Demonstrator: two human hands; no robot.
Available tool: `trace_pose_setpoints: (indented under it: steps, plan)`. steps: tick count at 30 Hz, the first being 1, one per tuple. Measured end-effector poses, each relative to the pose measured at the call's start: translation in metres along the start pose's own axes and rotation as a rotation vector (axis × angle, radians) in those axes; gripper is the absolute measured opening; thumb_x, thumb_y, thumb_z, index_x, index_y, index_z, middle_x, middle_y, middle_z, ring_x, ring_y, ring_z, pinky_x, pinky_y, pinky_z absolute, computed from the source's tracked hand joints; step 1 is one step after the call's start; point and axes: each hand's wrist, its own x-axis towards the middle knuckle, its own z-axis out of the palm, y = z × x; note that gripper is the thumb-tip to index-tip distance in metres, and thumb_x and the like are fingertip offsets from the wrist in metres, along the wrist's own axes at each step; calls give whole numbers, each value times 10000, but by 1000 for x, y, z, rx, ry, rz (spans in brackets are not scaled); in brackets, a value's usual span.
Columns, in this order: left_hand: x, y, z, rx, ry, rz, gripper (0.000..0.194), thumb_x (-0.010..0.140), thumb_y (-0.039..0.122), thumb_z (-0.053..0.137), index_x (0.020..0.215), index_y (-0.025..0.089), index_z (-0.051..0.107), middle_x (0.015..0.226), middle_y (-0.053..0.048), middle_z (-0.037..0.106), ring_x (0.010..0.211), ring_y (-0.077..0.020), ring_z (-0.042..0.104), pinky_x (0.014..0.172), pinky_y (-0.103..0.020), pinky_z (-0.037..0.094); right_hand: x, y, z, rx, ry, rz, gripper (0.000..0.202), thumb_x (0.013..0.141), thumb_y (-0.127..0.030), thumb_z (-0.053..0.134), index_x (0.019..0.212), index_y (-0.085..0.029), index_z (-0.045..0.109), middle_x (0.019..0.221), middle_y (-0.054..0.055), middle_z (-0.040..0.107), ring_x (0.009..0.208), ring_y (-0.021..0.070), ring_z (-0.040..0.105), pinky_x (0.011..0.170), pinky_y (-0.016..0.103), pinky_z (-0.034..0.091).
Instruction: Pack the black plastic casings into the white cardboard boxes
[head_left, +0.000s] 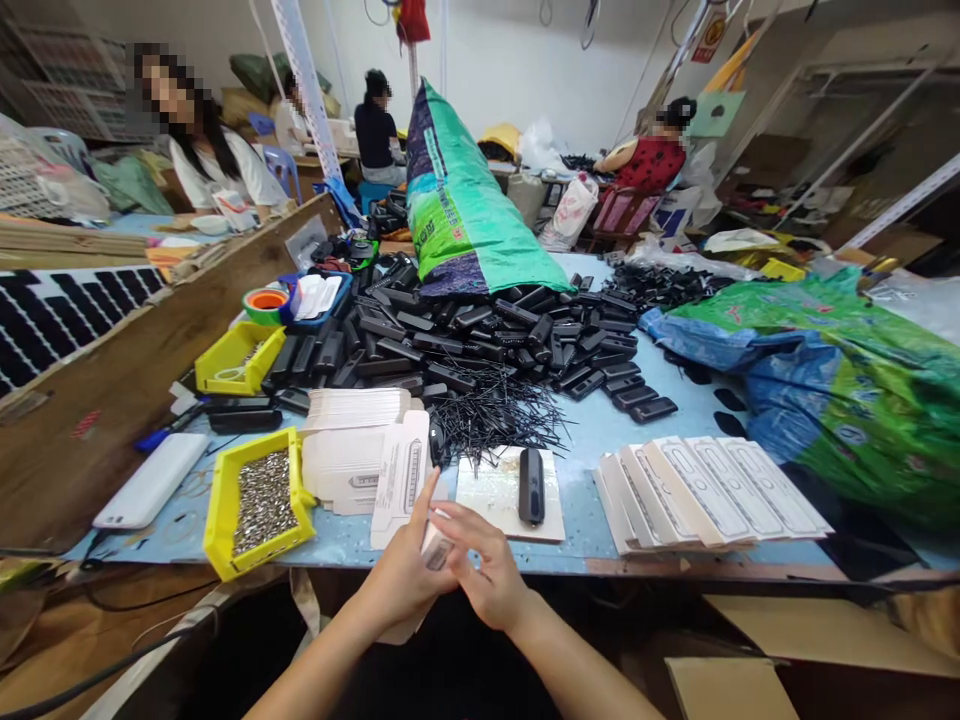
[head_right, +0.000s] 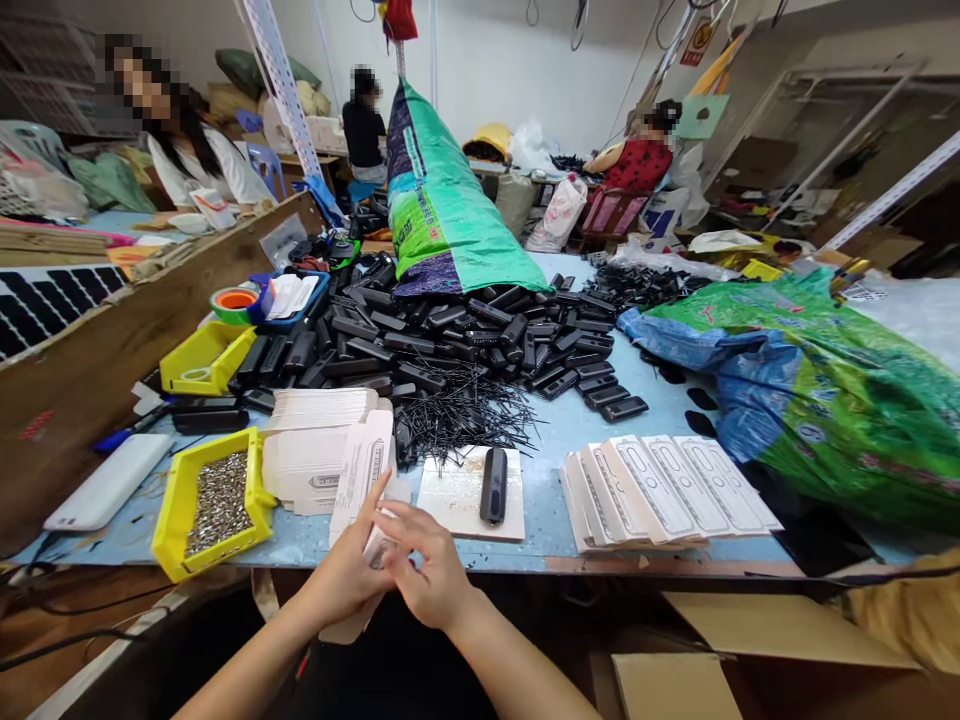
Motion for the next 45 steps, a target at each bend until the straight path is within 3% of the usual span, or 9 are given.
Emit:
trace_pose_setpoints:
  steps: [6,9,13,16,19,23,27,36,45]
  plan:
    - [-6,-21,-37,-772,129,-307,792,777,357,603,1449,247,197,1169,-139,627,1090,-327,603,868,-511,517,-4,38,-98,-800,-217,68,624,738,37,486,1255,-302,569,1461,48,391,1392,305,267,1107,643,157]
    - [-4,-20,-56,-1110,317,-370,564,859,335,500,1391,210,357,1075,-137,678,961,-278,665,779,-421,573,-5,40,-122,-760,-195,92,399,716,5,568,1005,-254,658,1310,63,562,1297,305,433,1082,605,270]
    - [1,-10,-41,-1174,661,-351,349,939,275,407,1270,233,512,1032,-83,694,832,-172,683,662,-286,593,-2,14,-74,-106,245,115,407,803,-389,659,1146,-253,487,948,68,695,864,239,687,794,442,560]
    - [-1,-2,-10,-1181,569,-447,333,924,300,460,1238,212,528,1056,-91,678,835,-174,677,716,-323,597,5,-3,-24,103,424,-24,479,738,-495,707,1094,-265,484,1145,117,629,1035,275,634,866,463,528]
    - [-10,-7,7,-991,288,-452,459,885,484,478,1231,185,521,1135,-130,635,989,-238,646,855,-419,556,8,-11,-3,37,340,-143,500,649,-370,813,1050,-272,530,1302,104,537,1198,280,531,982,439,455]
    - [-19,-28,2,-160,396,-88,842,602,561,746,1288,187,431,1361,-172,464,1293,-362,415,1010,-521,423,4,-14,-8,132,265,-81,535,715,-330,771,1174,-304,498,1085,43,646,986,203,639,891,338,501]
    - [-15,-37,0,276,278,115,732,662,356,726,1288,209,378,1185,-137,596,1084,-303,605,885,-426,513,20,14,-39,-26,-91,39,333,890,-455,526,1134,-238,594,980,49,659,911,193,632,848,337,503]
    - [11,-38,-3,354,254,117,662,702,333,660,1269,175,356,944,-75,673,823,-240,683,687,-319,540,51,116,-113,-442,136,153,81,794,-234,588,736,-180,602,847,52,610,823,169,561,807,330,470]
    - [31,-37,3,386,46,93,855,761,330,628,1473,231,163,1410,-137,456,1234,-284,511,996,-407,432,44,63,-79,-124,488,237,250,881,-385,477,1044,-196,485,801,28,625,634,140,586,598,279,499]
